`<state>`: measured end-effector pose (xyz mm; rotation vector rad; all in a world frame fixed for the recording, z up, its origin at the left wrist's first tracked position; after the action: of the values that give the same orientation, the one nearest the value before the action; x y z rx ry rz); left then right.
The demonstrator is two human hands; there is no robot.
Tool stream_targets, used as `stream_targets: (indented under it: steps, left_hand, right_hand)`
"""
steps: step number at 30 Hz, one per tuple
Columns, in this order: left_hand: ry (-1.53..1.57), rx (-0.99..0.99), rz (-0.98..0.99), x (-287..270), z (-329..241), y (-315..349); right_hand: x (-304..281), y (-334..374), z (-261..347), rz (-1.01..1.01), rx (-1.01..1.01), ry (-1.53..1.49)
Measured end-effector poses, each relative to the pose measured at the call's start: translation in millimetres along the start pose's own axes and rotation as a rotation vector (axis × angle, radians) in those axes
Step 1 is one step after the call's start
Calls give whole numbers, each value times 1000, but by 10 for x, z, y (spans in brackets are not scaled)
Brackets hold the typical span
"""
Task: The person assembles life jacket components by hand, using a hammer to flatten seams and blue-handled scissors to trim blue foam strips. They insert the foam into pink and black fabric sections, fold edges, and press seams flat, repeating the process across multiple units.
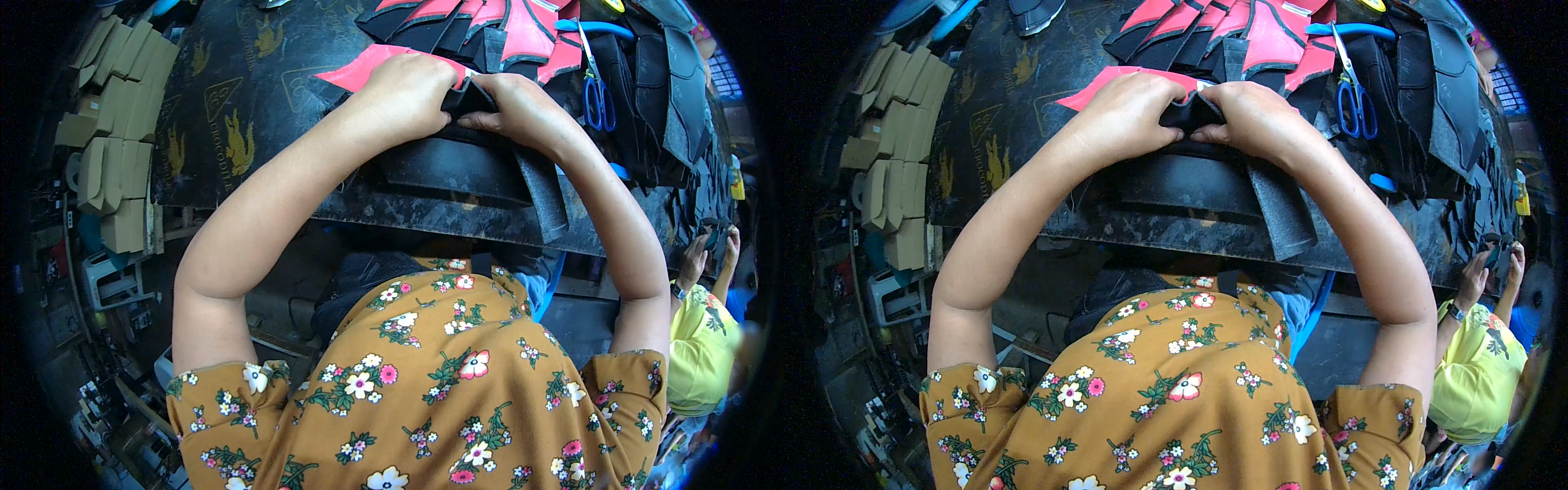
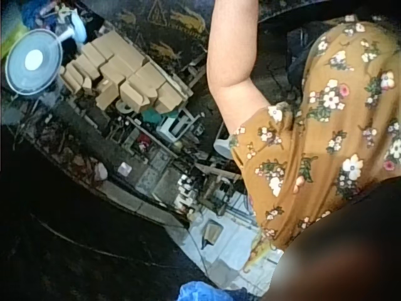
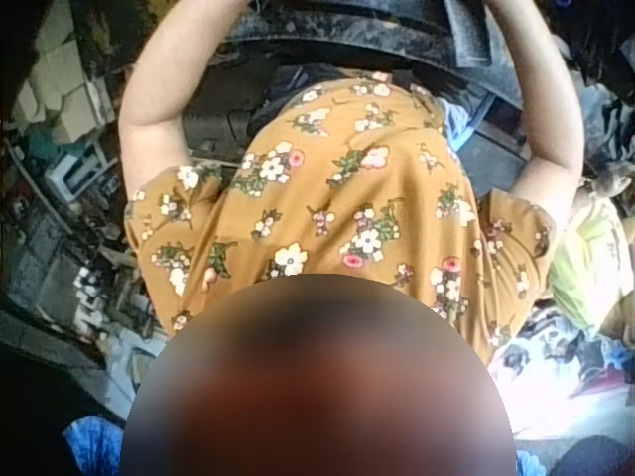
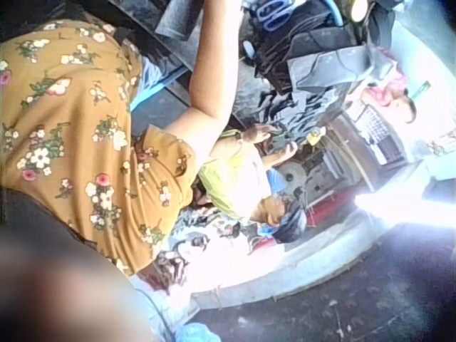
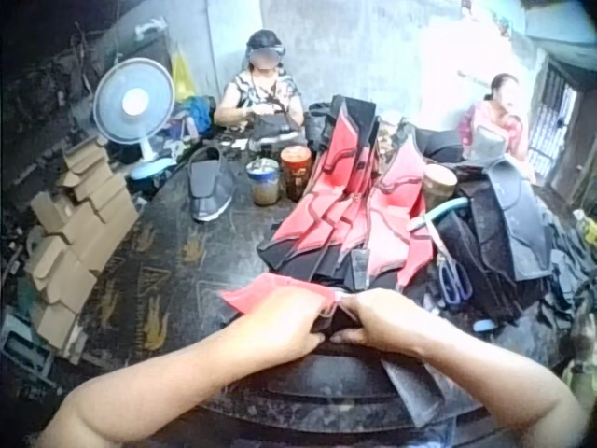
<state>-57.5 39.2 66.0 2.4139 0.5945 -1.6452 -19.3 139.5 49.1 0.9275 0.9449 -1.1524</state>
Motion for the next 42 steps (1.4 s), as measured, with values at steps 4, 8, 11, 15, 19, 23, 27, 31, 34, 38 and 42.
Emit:
stream_targets:
  steps: [4,8,11,15,19,23,27,31,34,38,42]
  left_hand:
    - [8,0,44,56,8,-84]
    - [0,-24,49,84,34,-72]
    - [-46,52,-113,-240,149,183]
    - [-167,-210,-73,-875,729,912]
    - [-383,-143,-933,-1825,199,1597]
    - [-28,370,-637,-901,-873,1384]
    - [-162,301,-506,-227,-606,861]
    - [-106,332,-459,-26,-356,824]
    - [-91,321,-468,18,-375,850]
    - [-102,236,-470,38,-377,840]
    - [-146,222,-422,91,-393,803]
  right_hand:
    - [17,11,-14,-25,17,-65]
    - [58,25,-32,3,53,7]
    - [48,32,-37,19,77,69]
    - [3,31,20,-3,112,98]
    - [63,-80,271,-39,25,66]
    - [128,-200,363,-24,1,16]
    - [81,-238,357,-50,-52,-51]
    - [131,-264,293,15,-47,-15]
    - [168,-301,265,41,-72,-12]
    - [82,-148,33,56,-16,-506]
    - [-274,608,-418,-208,201,-1099]
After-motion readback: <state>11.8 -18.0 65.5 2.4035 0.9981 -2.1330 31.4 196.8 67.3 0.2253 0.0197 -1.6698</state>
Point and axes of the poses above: each hand's wrist, its own y-axis away from the middle knuckle, its own x-axis out of the palm, z = x × y, the point moved 9 cm from there along -y, towards the middle knuckle, and after that the axes turned 5 degrees about y, right-handed, at the moved point
